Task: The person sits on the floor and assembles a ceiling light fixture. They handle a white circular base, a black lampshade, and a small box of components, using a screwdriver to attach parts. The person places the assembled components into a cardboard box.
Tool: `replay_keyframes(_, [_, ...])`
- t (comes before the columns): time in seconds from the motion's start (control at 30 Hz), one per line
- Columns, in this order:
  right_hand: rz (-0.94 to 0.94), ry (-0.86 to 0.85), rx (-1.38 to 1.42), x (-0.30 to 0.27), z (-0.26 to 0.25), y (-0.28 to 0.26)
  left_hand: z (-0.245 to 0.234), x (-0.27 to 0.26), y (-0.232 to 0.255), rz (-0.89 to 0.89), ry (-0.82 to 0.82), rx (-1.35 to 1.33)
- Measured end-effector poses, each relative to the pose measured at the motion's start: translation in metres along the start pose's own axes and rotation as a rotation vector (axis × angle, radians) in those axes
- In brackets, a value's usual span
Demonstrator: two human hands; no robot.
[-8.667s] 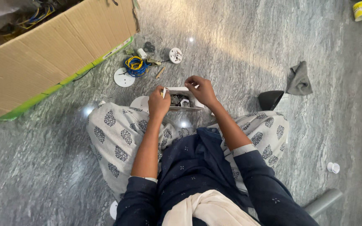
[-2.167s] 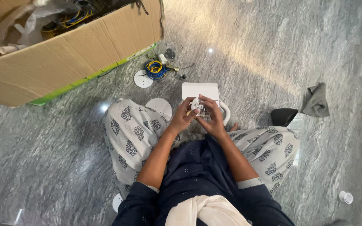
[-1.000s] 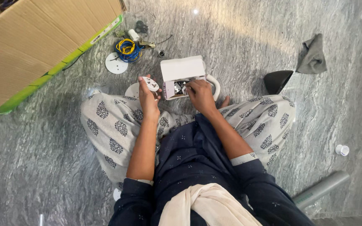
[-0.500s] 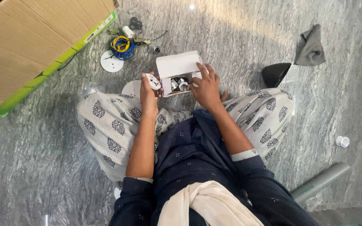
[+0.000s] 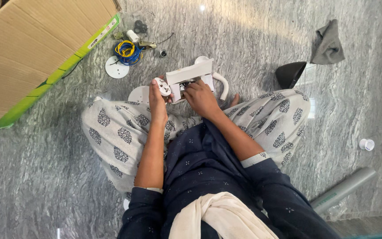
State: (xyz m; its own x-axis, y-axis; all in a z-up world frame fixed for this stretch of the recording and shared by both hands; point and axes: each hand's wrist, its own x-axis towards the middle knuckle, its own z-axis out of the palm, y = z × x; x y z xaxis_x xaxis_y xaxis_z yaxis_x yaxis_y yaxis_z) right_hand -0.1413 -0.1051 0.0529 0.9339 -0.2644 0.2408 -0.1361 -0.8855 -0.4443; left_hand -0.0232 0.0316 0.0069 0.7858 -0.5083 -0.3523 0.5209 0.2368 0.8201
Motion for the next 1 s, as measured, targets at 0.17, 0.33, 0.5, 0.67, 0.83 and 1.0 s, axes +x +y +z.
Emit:
replay_keyframes(0.17, [0.059, -0.181, -0.112, -0.001, 0.009, 0.008, 0.000, 0.001, 0.000, -0.014, 0.014, -0.001])
replay_keyframes(0.33, [0.028, -0.192, -0.165, -0.004, 0.012, 0.007, 0.001, 0.005, -0.003, -0.015, 0.016, -0.017])
replay_keyframes(0.5, [0.027, -0.255, -0.144, -0.007, 0.012, 0.009, -0.001, 0.005, -0.004, -0.022, 0.017, -0.011])
replay_keyframes(0.67, [0.041, -0.322, -0.156, -0.012, 0.018, 0.014, -0.001, 0.004, -0.007, -0.021, 0.016, -0.010])
replay_keyframes(0.83, [0.020, -0.304, -0.123, -0.010, 0.018, 0.015, -0.002, 0.004, -0.005, 0.005, -0.003, -0.060])
replay_keyframes(1.0, [0.059, -0.257, 0.098, -0.004, -0.002, 0.012, -0.001, -0.003, 0.001, 0.063, 0.029, -0.028])
